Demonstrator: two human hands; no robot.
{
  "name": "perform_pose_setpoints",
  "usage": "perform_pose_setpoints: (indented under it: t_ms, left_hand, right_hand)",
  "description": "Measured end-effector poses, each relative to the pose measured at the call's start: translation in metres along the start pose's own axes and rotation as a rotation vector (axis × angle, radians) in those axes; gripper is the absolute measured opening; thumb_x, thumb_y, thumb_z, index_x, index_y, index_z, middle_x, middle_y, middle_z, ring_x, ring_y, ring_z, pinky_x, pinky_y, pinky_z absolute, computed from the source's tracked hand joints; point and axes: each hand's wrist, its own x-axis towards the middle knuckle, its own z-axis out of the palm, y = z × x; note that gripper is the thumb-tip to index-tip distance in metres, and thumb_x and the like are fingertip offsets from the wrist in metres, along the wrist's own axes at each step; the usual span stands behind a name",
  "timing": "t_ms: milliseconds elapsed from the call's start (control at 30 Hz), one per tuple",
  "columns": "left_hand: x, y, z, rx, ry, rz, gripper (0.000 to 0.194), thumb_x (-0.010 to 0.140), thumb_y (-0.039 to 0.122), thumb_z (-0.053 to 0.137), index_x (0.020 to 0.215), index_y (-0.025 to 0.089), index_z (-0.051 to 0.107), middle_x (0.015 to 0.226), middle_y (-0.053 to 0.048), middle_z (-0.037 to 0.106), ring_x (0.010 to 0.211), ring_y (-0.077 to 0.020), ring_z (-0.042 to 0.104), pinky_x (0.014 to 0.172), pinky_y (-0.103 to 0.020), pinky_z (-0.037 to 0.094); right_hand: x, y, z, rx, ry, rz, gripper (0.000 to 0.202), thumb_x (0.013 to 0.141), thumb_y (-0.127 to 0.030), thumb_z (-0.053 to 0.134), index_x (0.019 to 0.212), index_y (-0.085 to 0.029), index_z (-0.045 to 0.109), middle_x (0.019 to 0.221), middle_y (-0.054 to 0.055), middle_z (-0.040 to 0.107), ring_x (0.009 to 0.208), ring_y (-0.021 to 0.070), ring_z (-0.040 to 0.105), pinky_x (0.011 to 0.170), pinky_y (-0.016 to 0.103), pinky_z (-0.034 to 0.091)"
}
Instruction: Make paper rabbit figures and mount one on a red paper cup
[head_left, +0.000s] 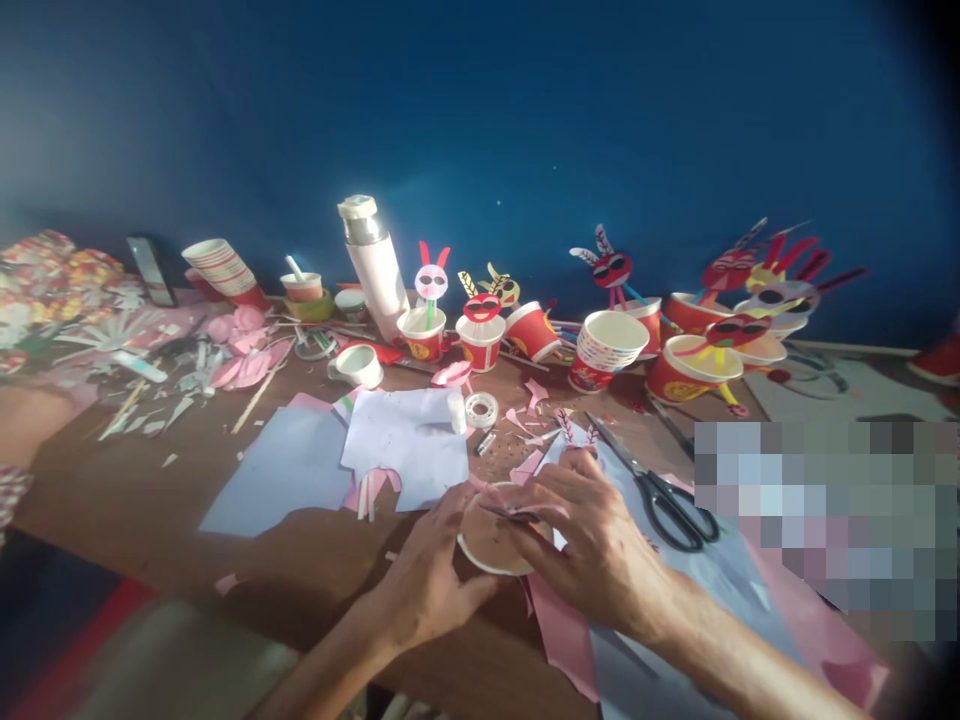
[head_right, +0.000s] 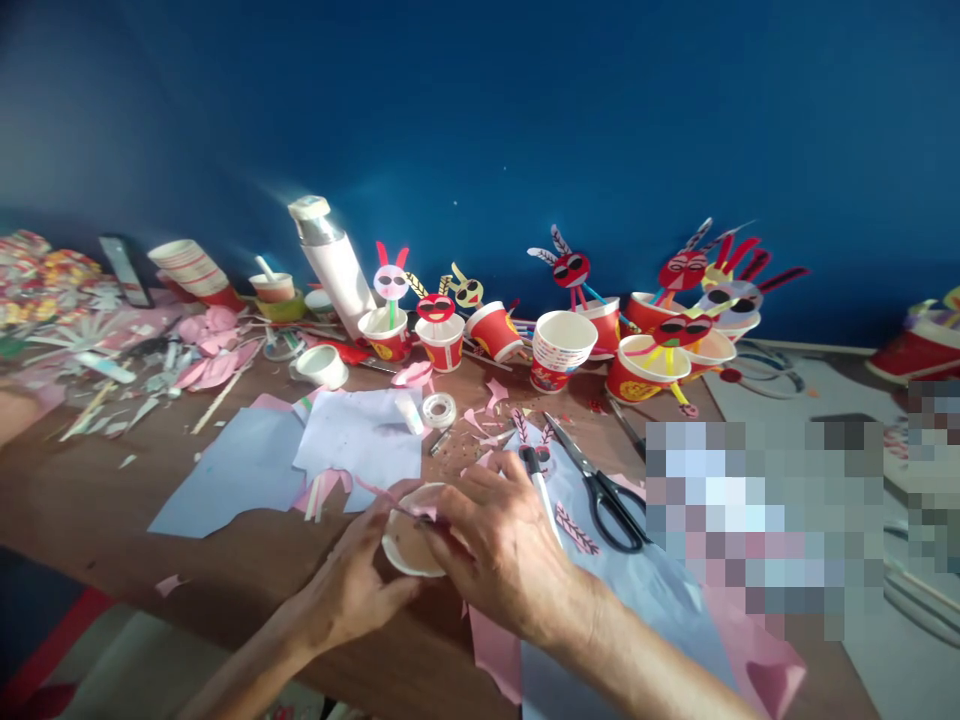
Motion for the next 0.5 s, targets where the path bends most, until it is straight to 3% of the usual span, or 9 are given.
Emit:
perform_pose_setpoints:
  t_ms: [200,300,400,500]
  left_hand:
    - [-0.002,-0.002,-0.005,-0.042,-0.017,0.018,0.084,0.071,0.022,0.069,0.14,0.026,0.02,0.138,-0.015,0.041,0.126,-0.0335,0.041,0.103,-0.053,0.036]
    - [-0.006,-0.003,-0.015,-0.206,-0.031,-0.043,0.085,0.071,0.019,0.068,0.141,0.025,0.02,0.141,-0.015,0.038,0.127,-0.0326,0.04,0.104,-0.048,0.037]
    - [-0.008,-0.003,-0.025,-0.469,-0.036,-0.135,0.067,0.078,0.013,0.057,0.137,0.023,0.028,0.134,-0.015,0.047,0.118,-0.0262,0.051,0.094,-0.036,0.047]
    - [-0.006,-0.002,-0.031,-0.547,-0.04,-0.162,0.042,0.081,0.011,0.05,0.122,0.02,0.044,0.12,-0.011,0.056,0.105,-0.021,0.059,0.088,-0.031,0.049]
  right_hand:
    - [0.001,0.001,-0.002,0.001,-0.03,0.018,0.007,0.085,-0.019,0.055,0.084,-0.019,0.062,0.066,0.0,0.063,0.061,0.0152,0.056,0.068,0.032,0.034]
    - [0.002,0.0,-0.002,-0.003,-0.031,0.047,0.008,0.085,-0.021,0.056,0.083,-0.018,0.064,0.067,0.001,0.064,0.062,0.016,0.055,0.066,0.032,0.035]
    - [0.003,-0.001,-0.002,0.001,-0.032,0.062,0.008,0.085,-0.021,0.056,0.085,-0.018,0.064,0.069,0.002,0.064,0.065,0.017,0.055,0.065,0.031,0.036]
    - [0.003,-0.001,-0.001,0.019,-0.027,0.047,0.006,0.085,-0.019,0.057,0.085,-0.017,0.063,0.072,0.003,0.065,0.067,0.0171,0.056,0.066,0.032,0.036]
